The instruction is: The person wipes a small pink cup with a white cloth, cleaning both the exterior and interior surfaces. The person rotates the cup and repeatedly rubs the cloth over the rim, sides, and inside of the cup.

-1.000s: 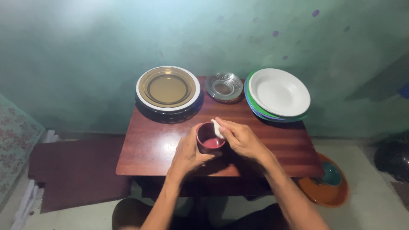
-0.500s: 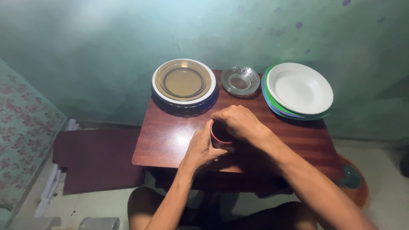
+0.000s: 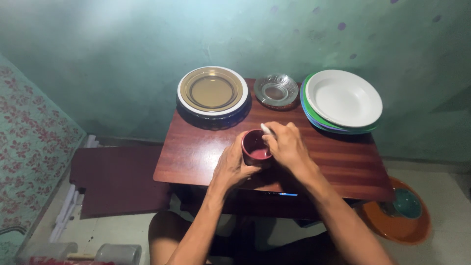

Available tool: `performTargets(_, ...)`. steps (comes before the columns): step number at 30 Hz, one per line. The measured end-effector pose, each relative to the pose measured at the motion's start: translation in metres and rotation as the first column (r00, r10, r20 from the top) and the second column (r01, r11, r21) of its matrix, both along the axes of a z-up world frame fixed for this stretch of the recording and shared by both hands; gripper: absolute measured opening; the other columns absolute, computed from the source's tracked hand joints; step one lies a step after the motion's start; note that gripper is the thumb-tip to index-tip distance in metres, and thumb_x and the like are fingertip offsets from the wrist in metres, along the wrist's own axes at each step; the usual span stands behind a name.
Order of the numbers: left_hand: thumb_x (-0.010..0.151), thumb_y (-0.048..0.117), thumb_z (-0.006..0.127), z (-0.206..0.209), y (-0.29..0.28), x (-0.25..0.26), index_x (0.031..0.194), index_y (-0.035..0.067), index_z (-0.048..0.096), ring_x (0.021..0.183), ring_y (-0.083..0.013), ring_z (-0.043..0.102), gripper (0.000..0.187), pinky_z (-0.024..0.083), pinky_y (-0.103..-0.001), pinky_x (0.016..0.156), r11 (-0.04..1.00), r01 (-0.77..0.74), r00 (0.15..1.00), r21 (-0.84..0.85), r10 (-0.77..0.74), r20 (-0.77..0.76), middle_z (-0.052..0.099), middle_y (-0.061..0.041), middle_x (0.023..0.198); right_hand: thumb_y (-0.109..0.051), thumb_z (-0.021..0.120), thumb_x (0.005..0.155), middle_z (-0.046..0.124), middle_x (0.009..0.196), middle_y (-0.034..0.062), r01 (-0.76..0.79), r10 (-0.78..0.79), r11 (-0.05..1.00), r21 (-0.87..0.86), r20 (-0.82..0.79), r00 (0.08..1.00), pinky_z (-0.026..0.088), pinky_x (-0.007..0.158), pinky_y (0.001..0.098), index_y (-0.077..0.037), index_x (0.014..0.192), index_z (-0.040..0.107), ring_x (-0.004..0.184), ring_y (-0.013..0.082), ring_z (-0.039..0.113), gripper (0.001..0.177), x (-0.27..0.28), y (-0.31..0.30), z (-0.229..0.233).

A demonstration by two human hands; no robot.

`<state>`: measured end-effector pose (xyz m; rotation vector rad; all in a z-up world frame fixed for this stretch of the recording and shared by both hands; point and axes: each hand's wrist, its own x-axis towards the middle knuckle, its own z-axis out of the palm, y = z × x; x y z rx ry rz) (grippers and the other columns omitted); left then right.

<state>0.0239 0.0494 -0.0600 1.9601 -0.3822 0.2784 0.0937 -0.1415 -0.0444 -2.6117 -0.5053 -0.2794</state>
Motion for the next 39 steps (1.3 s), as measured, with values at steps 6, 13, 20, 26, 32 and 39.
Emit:
performTargets(6,0.058,0.025,0.091,0.010,0.001,-0.003,0.141,0.012,0.048,0.112,-0.0462,0.066,0.094,0.052,-0.061,0.094,1.000,0.009,0.999,-0.018,-0.008,0.031,0.069,-0.020,0.122,-0.018,0.078,0.084,0.075,0.108,-0.0018,-0.083,0.058,0.990,0.110,0.214,0.975,0.055,0.081,0.0367,-0.023,0.103,0.069,0.102,0.0291,0.063,0.021,-0.013,0.000,0.022)
performTargets(13,0.061,0.029,0.092,-0.044,0.004,0.019,0.133,0.011,0.051,0.111,-0.0436,0.065,0.084,0.053,-0.060,0.091,0.998,-0.016,0.999,0.061,0.013,0.043,0.068,-0.018,0.119,-0.006,0.079,0.075,0.065,0.090,0.0050,-0.239,0.215,0.967,0.090,0.217,0.952,0.057,0.079,0.0390,-0.020,0.095,0.068,0.091,0.0299,0.067,0.027,0.005,0.035,-0.001)
performTargets(20,0.057,0.020,0.091,0.006,0.003,-0.003,0.140,0.007,0.048,0.114,-0.0489,0.063,0.094,0.050,-0.064,0.095,0.998,0.035,0.999,-0.045,-0.033,0.031,0.066,-0.023,0.124,-0.014,0.077,0.075,0.060,0.088,0.0025,-0.157,0.190,0.969,-0.190,0.173,0.966,0.060,0.074,0.0375,-0.020,0.091,0.063,0.086,0.0267,0.068,0.022,0.016,0.004,0.005)
performTargets(26,0.056,0.021,0.091,0.001,-0.001,0.000,0.142,0.007,0.048,0.115,-0.0457,0.063,0.097,0.051,-0.059,0.095,0.998,0.033,0.992,-0.055,-0.026,0.122,0.065,-0.020,0.127,-0.012,0.078,0.074,0.066,0.080,0.0108,-0.232,0.239,0.962,-0.147,0.036,0.970,0.059,0.071,0.0427,-0.012,0.084,0.069,0.082,0.0337,0.070,0.013,-0.017,-0.013,0.035)
performTargets(32,0.060,0.030,0.091,-0.014,0.000,0.006,0.142,0.008,0.051,0.117,-0.0397,0.063,0.094,0.052,-0.055,0.095,1.000,0.009,0.977,-0.007,-0.007,0.215,0.065,-0.016,0.128,-0.012,0.078,0.080,0.071,0.081,0.0104,-0.278,0.271,0.960,0.033,0.134,0.953,0.059,0.071,0.0399,-0.012,0.085,0.074,0.081,0.0329,0.072,0.007,-0.011,0.002,0.039)
performTargets(39,0.060,0.034,0.093,-0.057,0.006,0.023,0.141,0.010,0.051,0.114,-0.0365,0.064,0.093,0.052,-0.053,0.090,0.999,0.004,0.983,0.050,-0.013,0.186,0.065,-0.012,0.122,-0.020,0.079,0.079,0.079,0.080,0.0021,-0.154,0.232,0.948,0.279,-0.271,0.934,0.057,0.075,0.0380,-0.020,0.092,0.077,0.083,0.0198,0.077,0.013,-0.021,0.030,0.019)
